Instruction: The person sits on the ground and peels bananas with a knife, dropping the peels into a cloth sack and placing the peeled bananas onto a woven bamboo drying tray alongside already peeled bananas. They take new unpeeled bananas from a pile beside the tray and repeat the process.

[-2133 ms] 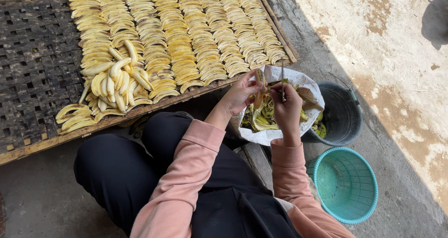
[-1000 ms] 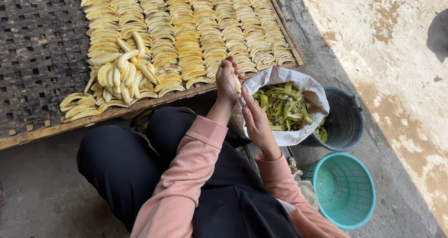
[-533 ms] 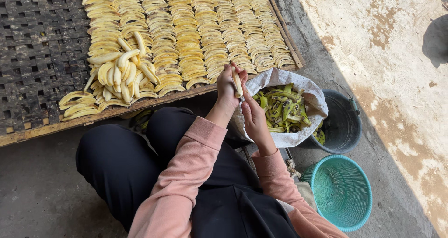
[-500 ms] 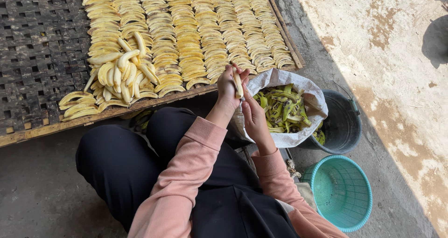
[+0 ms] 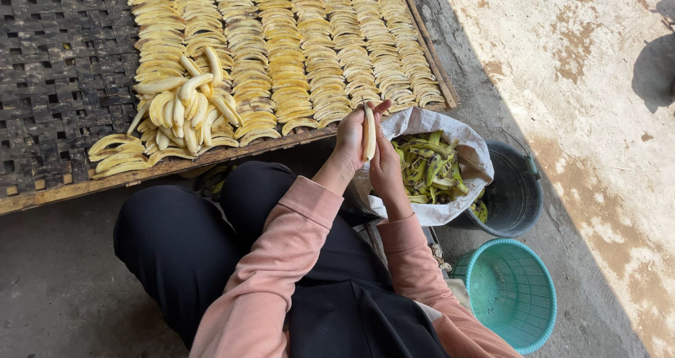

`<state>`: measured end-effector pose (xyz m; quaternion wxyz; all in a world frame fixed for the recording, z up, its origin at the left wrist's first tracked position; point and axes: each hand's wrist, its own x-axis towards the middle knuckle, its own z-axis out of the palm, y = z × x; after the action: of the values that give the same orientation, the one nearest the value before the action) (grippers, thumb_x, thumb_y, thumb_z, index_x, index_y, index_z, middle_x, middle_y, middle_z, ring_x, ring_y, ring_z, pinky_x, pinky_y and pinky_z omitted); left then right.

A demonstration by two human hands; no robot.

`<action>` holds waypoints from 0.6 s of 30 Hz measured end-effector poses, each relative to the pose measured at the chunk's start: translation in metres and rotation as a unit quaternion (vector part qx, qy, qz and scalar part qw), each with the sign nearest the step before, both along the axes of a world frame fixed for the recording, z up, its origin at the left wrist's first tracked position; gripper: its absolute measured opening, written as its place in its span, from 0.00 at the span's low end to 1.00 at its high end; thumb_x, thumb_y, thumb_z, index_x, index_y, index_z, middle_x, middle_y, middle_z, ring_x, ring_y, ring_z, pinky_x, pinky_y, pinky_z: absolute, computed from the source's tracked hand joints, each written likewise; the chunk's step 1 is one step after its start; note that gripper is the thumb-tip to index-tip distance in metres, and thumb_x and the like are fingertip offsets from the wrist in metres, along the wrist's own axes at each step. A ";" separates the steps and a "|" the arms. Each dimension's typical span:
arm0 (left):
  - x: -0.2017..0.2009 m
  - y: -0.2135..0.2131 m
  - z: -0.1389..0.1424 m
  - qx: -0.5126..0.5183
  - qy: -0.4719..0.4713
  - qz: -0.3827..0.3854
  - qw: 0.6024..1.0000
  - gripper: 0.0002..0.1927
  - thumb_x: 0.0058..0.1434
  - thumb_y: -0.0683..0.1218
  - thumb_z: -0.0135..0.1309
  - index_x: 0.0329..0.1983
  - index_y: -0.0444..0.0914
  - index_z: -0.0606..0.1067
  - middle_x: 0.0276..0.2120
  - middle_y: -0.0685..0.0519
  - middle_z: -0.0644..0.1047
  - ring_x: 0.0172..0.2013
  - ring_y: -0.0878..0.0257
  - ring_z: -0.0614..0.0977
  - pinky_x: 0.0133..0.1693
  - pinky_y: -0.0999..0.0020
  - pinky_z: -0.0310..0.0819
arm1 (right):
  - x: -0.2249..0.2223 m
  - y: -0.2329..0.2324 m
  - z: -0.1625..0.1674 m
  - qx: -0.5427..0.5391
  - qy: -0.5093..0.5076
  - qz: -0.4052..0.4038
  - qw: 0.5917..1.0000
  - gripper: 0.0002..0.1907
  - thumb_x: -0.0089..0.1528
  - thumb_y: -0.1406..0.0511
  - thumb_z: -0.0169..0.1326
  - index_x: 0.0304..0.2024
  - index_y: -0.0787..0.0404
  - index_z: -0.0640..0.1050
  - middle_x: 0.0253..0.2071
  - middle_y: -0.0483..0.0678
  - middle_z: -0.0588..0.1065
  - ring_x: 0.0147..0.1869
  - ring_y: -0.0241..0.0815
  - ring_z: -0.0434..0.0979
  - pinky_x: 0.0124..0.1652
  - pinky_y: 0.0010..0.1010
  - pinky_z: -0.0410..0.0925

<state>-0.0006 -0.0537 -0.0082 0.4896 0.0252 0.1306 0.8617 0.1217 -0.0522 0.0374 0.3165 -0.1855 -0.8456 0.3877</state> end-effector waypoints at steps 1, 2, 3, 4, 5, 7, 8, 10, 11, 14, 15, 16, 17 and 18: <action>-0.001 -0.003 0.003 0.017 0.016 -0.002 1.000 0.13 0.76 0.44 0.35 0.40 0.41 0.72 0.56 0.37 0.79 0.46 0.63 0.76 0.52 0.69 0.71 | -0.002 -0.001 0.004 0.004 -0.018 -0.017 1.000 0.23 0.72 0.68 0.44 0.70 0.62 0.68 0.61 0.58 0.76 0.63 0.54 0.79 0.59 0.38 0.69; -0.003 -0.003 0.006 0.016 0.039 -0.009 0.999 0.15 0.75 0.49 0.35 0.39 0.39 0.72 0.55 0.39 0.79 0.48 0.63 0.78 0.53 0.70 0.73 | -0.001 -0.001 0.011 0.034 -0.063 -0.037 0.997 0.24 0.71 0.68 0.46 0.71 0.59 0.68 0.56 0.58 0.76 0.58 0.56 0.79 0.56 0.39 0.70; -0.006 0.000 0.011 0.013 0.062 -0.014 0.998 0.19 0.74 0.54 0.35 0.37 0.38 0.71 0.53 0.40 0.79 0.50 0.62 0.80 0.53 0.71 0.75 | 0.000 0.000 0.019 0.064 -0.108 -0.054 0.991 0.26 0.71 0.67 0.48 0.72 0.56 0.68 0.51 0.58 0.76 0.53 0.57 0.79 0.52 0.41 0.71; -0.012 -0.002 0.013 0.008 0.084 -0.016 0.996 0.24 0.73 0.59 0.35 0.36 0.37 0.71 0.52 0.41 0.79 0.52 0.62 0.81 0.54 0.72 0.77 | 0.000 0.000 0.028 0.093 -0.153 -0.067 0.982 0.27 0.70 0.66 0.50 0.73 0.54 0.68 0.46 0.57 0.76 0.49 0.58 0.79 0.49 0.42 0.71; -0.020 -0.006 0.016 -0.065 0.171 -0.019 0.983 0.21 0.74 0.58 0.40 0.39 0.36 0.72 0.50 0.42 0.78 0.50 0.62 0.80 0.50 0.71 0.77 | -0.001 0.000 0.037 0.139 -0.165 -0.076 0.973 0.28 0.69 0.65 0.52 0.73 0.53 0.67 0.44 0.56 0.75 0.46 0.57 0.78 0.44 0.43 0.71; -0.035 -0.012 0.021 -0.209 0.333 -0.036 0.919 0.18 0.77 0.55 0.51 0.47 0.35 0.74 0.44 0.45 0.76 0.44 0.61 0.77 0.42 0.68 0.76 | -0.003 0.005 0.053 0.232 -0.188 -0.099 0.949 0.31 0.68 0.61 0.56 0.73 0.51 0.64 0.41 0.54 0.73 0.40 0.56 0.77 0.35 0.44 0.69; -0.043 -0.016 0.025 -0.215 0.360 -0.052 0.906 0.16 0.72 0.54 0.53 0.47 0.35 0.74 0.42 0.47 0.78 0.41 0.62 0.79 0.39 0.68 0.78 | -0.006 0.007 0.058 0.290 -0.169 -0.099 0.937 0.33 0.67 0.60 0.57 0.74 0.51 0.63 0.41 0.53 0.73 0.41 0.54 0.77 0.35 0.43 0.70; -0.055 -0.025 0.031 -0.223 0.411 -0.089 0.880 0.16 0.63 0.51 0.58 0.47 0.35 0.74 0.38 0.51 0.82 0.36 0.63 0.84 0.35 0.69 0.81 | -0.009 0.015 0.065 0.404 -0.129 -0.102 0.900 0.37 0.66 0.56 0.58 0.75 0.50 0.61 0.42 0.50 0.72 0.42 0.52 0.77 0.35 0.39 0.70; -0.059 -0.030 0.034 -0.247 0.416 -0.108 0.869 0.16 0.65 0.51 0.57 0.46 0.35 0.74 0.36 0.52 0.81 0.34 0.65 0.84 0.34 0.71 0.80 | -0.009 0.019 0.065 0.410 -0.150 -0.123 0.891 0.37 0.66 0.57 0.58 0.75 0.50 0.61 0.41 0.50 0.73 0.42 0.51 0.77 0.34 0.39 0.71; -0.081 -0.042 0.038 -0.308 0.411 -0.135 0.848 0.14 0.68 0.51 0.54 0.46 0.36 0.73 0.33 0.55 0.81 0.30 0.68 0.82 0.30 0.73 0.77 | -0.013 0.046 0.058 0.379 -0.208 -0.190 0.881 0.36 0.68 0.59 0.59 0.75 0.52 0.61 0.43 0.52 0.73 0.40 0.48 0.76 0.30 0.36 0.71; -0.092 -0.047 0.035 -0.320 0.393 -0.126 0.853 0.12 0.68 0.51 0.54 0.46 0.37 0.73 0.32 0.55 0.81 0.29 0.69 0.81 0.28 0.73 0.77 | -0.008 0.062 0.056 0.336 -0.230 -0.215 0.887 0.34 0.71 0.59 0.58 0.76 0.55 0.60 0.44 0.54 0.74 0.38 0.47 0.76 0.29 0.34 0.72; -0.104 -0.054 0.031 -0.332 0.374 -0.120 0.857 0.11 0.67 0.50 0.53 0.46 0.38 0.73 0.32 0.55 0.80 0.27 0.69 0.80 0.27 0.73 0.76 | 0.002 0.081 0.053 0.366 -0.139 -0.214 0.895 0.34 0.70 0.62 0.58 0.75 0.57 0.60 0.50 0.56 0.74 0.43 0.48 0.76 0.32 0.32 0.72; -0.122 -0.062 0.025 -0.320 0.320 -0.052 0.890 0.10 0.67 0.47 0.54 0.45 0.37 0.74 0.32 0.54 0.80 0.28 0.67 0.80 0.27 0.72 0.77 | 0.014 0.103 0.050 0.392 -0.050 -0.214 0.893 0.33 0.69 0.64 0.59 0.73 0.59 0.60 0.55 0.59 0.74 0.48 0.48 0.77 0.34 0.31 0.73; -0.143 -0.070 0.019 -0.303 0.267 0.011 0.915 0.08 0.66 0.45 0.55 0.44 0.36 0.74 0.31 0.52 0.80 0.28 0.66 0.81 0.27 0.71 0.78 | 0.036 0.120 0.043 0.312 -0.044 -0.219 0.924 0.31 0.72 0.66 0.59 0.74 0.60 0.61 0.49 0.56 0.73 0.44 0.47 0.74 0.37 0.33 0.72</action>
<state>-0.1436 -0.1241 0.0112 0.4110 0.1031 0.5114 0.7476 0.1573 0.0683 0.0808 0.3977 -0.2746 -0.8753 0.0171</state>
